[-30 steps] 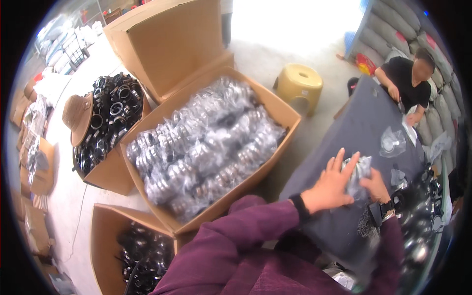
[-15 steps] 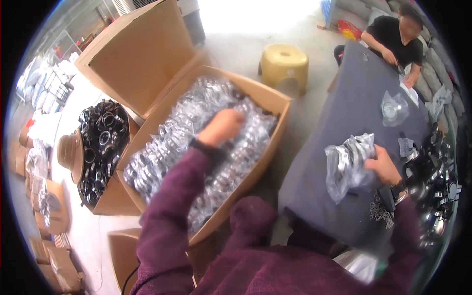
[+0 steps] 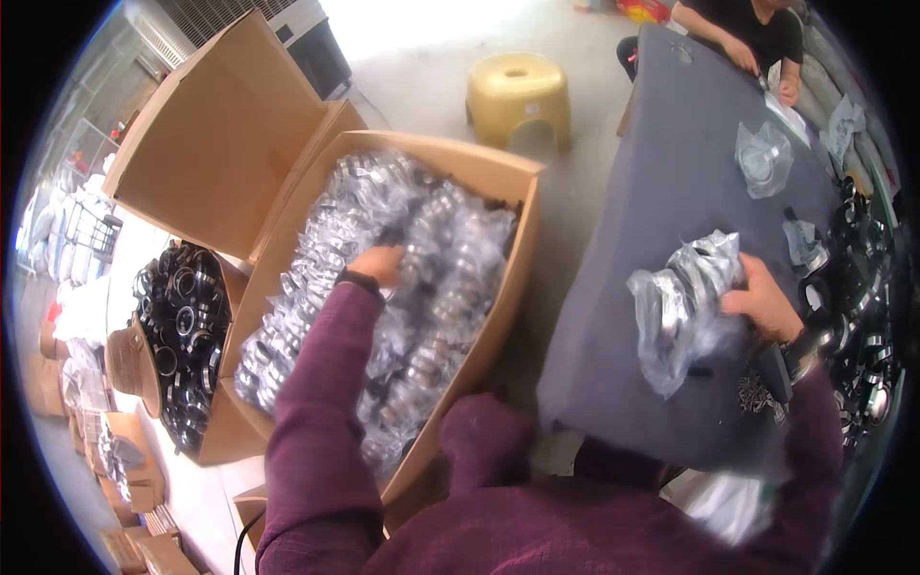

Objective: Assembling components of flashlights or similar plastic/metal casing devices in a factory setting.

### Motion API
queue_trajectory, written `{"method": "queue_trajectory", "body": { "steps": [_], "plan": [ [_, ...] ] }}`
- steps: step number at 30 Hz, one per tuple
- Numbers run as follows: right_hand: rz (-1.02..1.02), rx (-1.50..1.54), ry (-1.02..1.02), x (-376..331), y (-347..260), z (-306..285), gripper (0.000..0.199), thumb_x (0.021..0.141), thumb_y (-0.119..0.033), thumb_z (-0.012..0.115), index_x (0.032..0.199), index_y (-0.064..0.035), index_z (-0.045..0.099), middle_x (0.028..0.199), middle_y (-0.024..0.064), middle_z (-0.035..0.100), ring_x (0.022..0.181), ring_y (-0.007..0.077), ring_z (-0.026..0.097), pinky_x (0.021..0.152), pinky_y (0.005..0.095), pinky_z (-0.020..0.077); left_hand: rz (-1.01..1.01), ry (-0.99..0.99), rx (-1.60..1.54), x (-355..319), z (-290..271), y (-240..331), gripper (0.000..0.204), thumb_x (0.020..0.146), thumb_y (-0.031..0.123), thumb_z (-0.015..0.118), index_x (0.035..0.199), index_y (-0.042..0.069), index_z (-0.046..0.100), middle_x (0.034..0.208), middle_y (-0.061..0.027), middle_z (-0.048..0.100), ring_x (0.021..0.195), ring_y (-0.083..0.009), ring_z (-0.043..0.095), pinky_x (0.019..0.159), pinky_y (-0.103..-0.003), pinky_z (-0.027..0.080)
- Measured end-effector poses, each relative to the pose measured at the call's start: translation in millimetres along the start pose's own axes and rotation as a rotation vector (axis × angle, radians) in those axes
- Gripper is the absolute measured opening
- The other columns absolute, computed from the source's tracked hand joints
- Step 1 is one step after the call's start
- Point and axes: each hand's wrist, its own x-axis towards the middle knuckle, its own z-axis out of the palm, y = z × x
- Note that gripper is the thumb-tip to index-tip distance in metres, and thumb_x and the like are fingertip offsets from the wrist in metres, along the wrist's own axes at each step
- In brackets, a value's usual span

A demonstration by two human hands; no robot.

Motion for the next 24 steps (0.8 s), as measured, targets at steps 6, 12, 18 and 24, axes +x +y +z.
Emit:
{"method": "queue_trajectory", "body": {
  "steps": [6,12,18,24],
  "plan": [
    [-0.001,0.017,0.001,1.7,2.3,1.3,0.075,0.064,-0.027,0.083,0.126,0.0016,0.051,0.110,0.0054,0.063,0.099,0.0130,0.060,0.089,0.0274,0.0463,0.041,-0.007,0.059,-13.5,4.6,-4.8,0.042,0.072,0.015,0.070,0.111,0.010,0.055,0.111,-0.0149,0.062,0.105,-0.0340,0.058,0.085,-0.043,0.047],
    [-0.020,0.046,-0.002,-2.2,3.4,1.7,0.072,0.066,-0.025,0.082,0.126,0.0016,0.051,0.110,0.0051,0.062,0.099,0.0128,0.059,0.090,0.0272,0.0456,0.032,-0.059,-0.005,-14.0,11.5,-11.3,0.044,0.070,0.009,0.067,0.111,0.012,0.053,0.112,-0.0133,0.060,0.108,-0.0351,0.056,0.087,-0.041,0.047],
    [-0.036,0.052,-0.004,-1.0,4.0,1.8,0.071,0.066,-0.023,0.081,0.126,0.0019,0.051,0.110,0.0051,0.062,0.099,0.0129,0.059,0.090,0.0274,0.0453,0.023,-0.070,0.006,-17.8,-0.3,-3.4,0.044,0.067,0.011,0.070,0.109,0.013,0.058,0.116,-0.0139,0.057,0.110,-0.0326,0.055,0.088,-0.040,0.046],
    [-0.030,0.044,-0.020,1.6,3.3,2.3,0.071,0.066,-0.023,0.081,0.126,0.0018,0.051,0.110,0.0050,0.062,0.099,0.0126,0.059,0.090,0.0272,0.0454,0.140,-0.031,0.026,-12.3,5.0,-23.5,0.031,0.060,0.007,0.070,0.091,0.011,0.070,0.092,-0.0148,0.065,0.091,-0.0328,0.063,0.078,-0.038,0.050]
  ]
}}
